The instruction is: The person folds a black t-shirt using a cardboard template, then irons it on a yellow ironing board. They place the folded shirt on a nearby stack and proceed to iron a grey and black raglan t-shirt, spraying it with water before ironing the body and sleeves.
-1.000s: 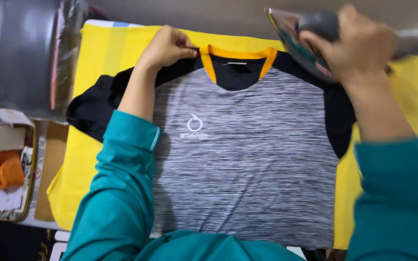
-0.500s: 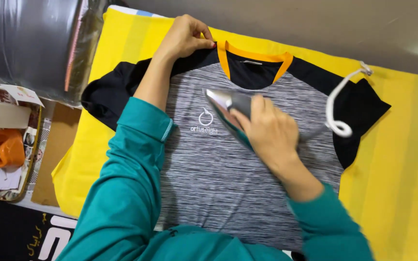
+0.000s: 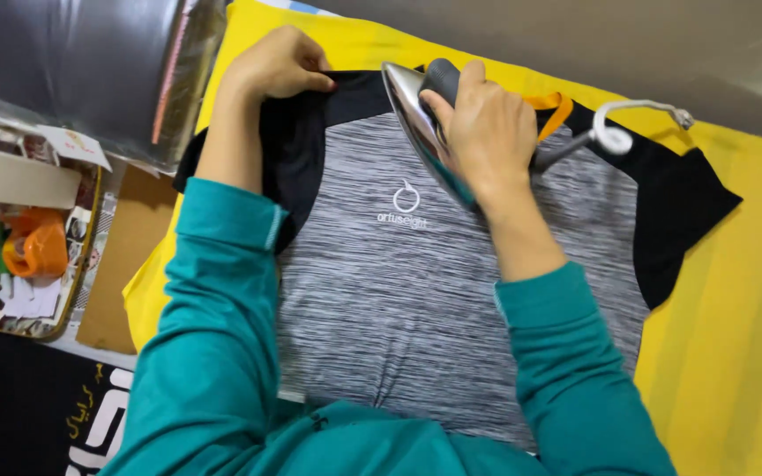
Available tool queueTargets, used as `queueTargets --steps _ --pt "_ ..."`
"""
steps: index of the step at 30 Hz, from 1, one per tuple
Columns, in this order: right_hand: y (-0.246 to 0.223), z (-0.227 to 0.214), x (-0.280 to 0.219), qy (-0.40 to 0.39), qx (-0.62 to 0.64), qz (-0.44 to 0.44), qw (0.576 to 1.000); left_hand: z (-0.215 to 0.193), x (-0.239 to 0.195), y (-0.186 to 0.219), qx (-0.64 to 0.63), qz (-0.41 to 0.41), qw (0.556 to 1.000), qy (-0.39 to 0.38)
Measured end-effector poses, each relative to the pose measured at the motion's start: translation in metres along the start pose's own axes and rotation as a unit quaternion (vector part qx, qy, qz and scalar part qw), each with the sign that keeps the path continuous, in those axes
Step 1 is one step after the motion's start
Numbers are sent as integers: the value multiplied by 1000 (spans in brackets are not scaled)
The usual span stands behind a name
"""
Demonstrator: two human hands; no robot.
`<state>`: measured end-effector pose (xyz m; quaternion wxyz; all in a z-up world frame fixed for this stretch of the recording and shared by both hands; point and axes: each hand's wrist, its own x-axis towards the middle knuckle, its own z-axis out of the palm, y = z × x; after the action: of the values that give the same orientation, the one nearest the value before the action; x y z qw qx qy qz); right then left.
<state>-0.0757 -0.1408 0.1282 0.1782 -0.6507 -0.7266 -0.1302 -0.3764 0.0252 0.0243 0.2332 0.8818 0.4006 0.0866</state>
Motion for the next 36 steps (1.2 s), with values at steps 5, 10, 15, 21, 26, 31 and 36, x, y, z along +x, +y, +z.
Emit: queueTargets --steps 5,10,15,21,26,31,36 --pt "-16 -6 23 -13 37 -89 995 5 -29 -9 -251 -27 960 119" --pt "-39 10 42 -1 56 -141 988 -18 -52 12 -243 -104 956 128" --pt "-61 23 53 -5 87 -132 987 -14 -91 32 -119 -38 978 166" --pt "-50 1 14 -37 93 -165 981 -10 -103 42 -81 -18 968 235" --pt "-43 -28 -15 -98 50 -132 985 1 -92 11 -172 -74 964 191" --pt "-71 -47 -44 -95 54 -198 974 13 -88 7 -200 41 952 229" --pt "-100 -79 -87 -157 120 -183 963 18 -89 11 -69 -8 960 270"
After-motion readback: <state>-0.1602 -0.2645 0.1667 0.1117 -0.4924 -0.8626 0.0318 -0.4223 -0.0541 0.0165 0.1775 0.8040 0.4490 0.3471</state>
